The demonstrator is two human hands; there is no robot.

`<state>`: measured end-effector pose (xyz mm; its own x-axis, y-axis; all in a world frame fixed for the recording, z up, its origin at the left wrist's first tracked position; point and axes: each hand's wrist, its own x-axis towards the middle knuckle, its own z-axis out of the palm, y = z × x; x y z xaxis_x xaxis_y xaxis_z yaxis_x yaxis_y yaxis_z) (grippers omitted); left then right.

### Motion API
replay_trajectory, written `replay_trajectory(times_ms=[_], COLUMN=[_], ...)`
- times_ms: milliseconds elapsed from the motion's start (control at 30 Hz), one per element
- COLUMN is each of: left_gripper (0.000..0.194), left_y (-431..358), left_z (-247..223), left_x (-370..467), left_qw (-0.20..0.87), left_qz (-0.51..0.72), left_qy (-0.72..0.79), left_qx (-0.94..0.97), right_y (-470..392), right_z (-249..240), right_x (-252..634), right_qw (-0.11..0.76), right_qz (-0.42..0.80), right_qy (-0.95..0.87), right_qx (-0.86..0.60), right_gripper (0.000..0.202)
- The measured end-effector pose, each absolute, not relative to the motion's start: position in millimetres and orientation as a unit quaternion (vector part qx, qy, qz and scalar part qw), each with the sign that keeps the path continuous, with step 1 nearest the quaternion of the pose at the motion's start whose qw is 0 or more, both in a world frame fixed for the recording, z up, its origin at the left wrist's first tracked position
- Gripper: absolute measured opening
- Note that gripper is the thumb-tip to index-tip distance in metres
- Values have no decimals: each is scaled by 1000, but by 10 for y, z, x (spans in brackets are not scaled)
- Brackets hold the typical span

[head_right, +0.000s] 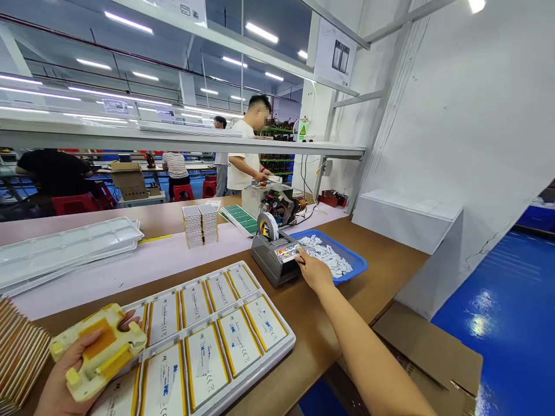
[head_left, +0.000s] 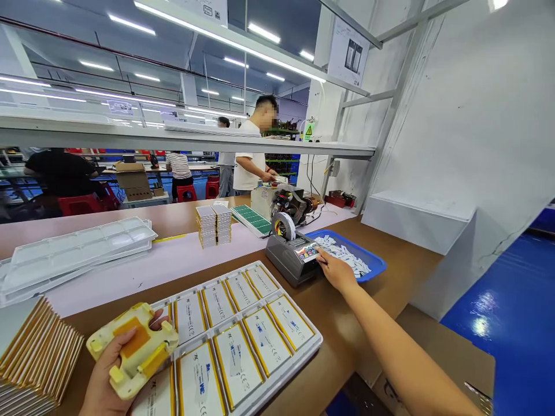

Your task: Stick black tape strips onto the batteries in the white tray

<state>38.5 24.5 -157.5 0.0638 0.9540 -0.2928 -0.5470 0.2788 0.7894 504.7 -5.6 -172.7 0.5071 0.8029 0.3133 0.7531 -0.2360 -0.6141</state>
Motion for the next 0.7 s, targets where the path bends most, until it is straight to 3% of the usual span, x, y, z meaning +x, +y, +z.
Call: replay_trajectory(times_ms=[100,267,333,433,567,633,700], left_gripper=[37,38,39,38,36,34,34], left_y=[251,244,232,236,259,244,215], left_z=[-1569,-1594,-1604,-1619,-1669,-1700,-1726], left_x=[386,368,357,345,343,343,342], left_qw=[685,683,689,694,704,719,738], left_qz=[548,556,554,561,574,568,556], left_qy=[409,398,384,371,361,344,322], left_qx=[251,258,266,257,213,203,204], right_y=[-52,-147,-169,-144,-122,-164,-237], right_z=[-1680,-1921,-2036,-2080,-1932,-1833,-1740], right_x=[5043,4798,4675,4582,4367,4038,3560], right_qw=[387,640,699,718,734,712,604], right_qz=[57,236,348,414,351,309,274], right_qy=[-501,-295,-181,-131,-132,-244,-497], right_qx=[-772,-669,-598,-544,-567,-582,-560], right_gripper=[37,34,31,28,27,27,25])
